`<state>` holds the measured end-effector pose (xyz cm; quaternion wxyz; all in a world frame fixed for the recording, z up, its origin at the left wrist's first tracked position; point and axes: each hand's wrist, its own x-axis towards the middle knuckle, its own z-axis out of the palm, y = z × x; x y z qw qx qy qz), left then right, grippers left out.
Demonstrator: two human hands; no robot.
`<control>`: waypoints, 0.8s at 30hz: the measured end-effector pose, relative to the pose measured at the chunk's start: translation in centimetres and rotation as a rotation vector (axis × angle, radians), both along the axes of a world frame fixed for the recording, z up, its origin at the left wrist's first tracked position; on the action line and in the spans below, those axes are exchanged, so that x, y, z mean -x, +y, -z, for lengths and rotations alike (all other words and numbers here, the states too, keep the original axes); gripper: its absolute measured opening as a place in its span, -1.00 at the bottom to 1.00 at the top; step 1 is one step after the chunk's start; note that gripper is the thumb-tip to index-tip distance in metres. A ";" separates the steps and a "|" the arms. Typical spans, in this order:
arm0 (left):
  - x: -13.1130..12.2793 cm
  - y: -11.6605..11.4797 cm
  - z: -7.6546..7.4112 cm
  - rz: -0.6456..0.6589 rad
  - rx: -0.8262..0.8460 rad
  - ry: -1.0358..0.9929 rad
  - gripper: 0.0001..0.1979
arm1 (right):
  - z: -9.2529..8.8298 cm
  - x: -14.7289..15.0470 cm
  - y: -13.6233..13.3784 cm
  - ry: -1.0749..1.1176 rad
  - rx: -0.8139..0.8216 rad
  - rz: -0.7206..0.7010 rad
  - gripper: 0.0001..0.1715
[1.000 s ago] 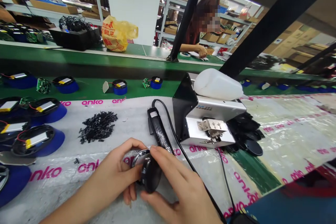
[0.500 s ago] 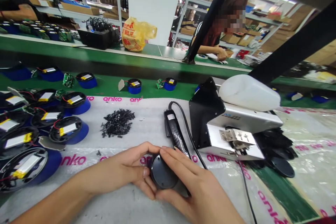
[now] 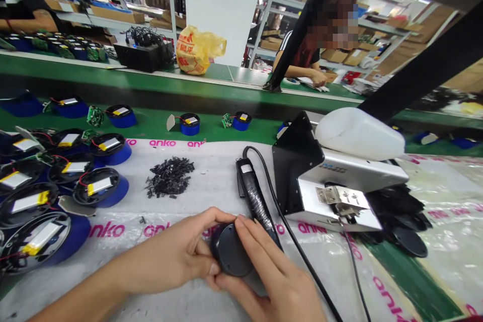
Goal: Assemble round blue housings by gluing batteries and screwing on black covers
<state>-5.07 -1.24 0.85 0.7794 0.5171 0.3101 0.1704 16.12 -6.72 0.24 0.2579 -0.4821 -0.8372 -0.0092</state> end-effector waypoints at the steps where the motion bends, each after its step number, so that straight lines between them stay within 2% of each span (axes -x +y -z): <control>1: -0.1 0.0 0.1 -0.014 0.000 -0.009 -0.49 | -0.1 0.0 0.0 -0.032 0.007 0.004 -0.37; 5: -0.1 -0.1 0.4 -0.073 -0.029 -0.069 -0.48 | -1.1 0.1 0.2 -0.198 -0.013 0.037 -0.46; 10: -0.2 -0.3 0.3 -0.069 -0.043 -0.073 -0.54 | -1.7 0.9 0.4 -0.276 -0.084 0.043 -0.48; 13: -1.2 -0.7 0.5 -0.204 -0.049 -0.025 -0.73 | -1.1 1.5 0.0 -0.284 -0.089 0.082 -0.49; 15: -2.1 -1.0 0.7 -0.295 -0.087 0.031 -0.78 | -0.8 1.6 -0.3 -0.250 -0.069 0.094 -0.50; 18: -2.9 -1.2 1.1 -0.317 -0.127 0.058 -0.76 | -1.5 1.3 -0.3 -0.212 0.028 0.062 -0.49; 20: -3.1 -1.1 1.3 -0.321 -0.103 0.046 -0.71 | -2.8 0.6 -0.1 -0.163 0.176 0.028 -0.46; 22: -3.1 -0.9 1.4 -0.335 -0.024 0.064 -0.61 | -4.2 -0.1 0.5 -0.049 0.277 0.105 -0.58; 24: -3.1 -0.7 1.5 -0.354 0.047 0.105 -0.47 | -4.9 -0.5 1.4 0.035 0.328 0.273 -0.62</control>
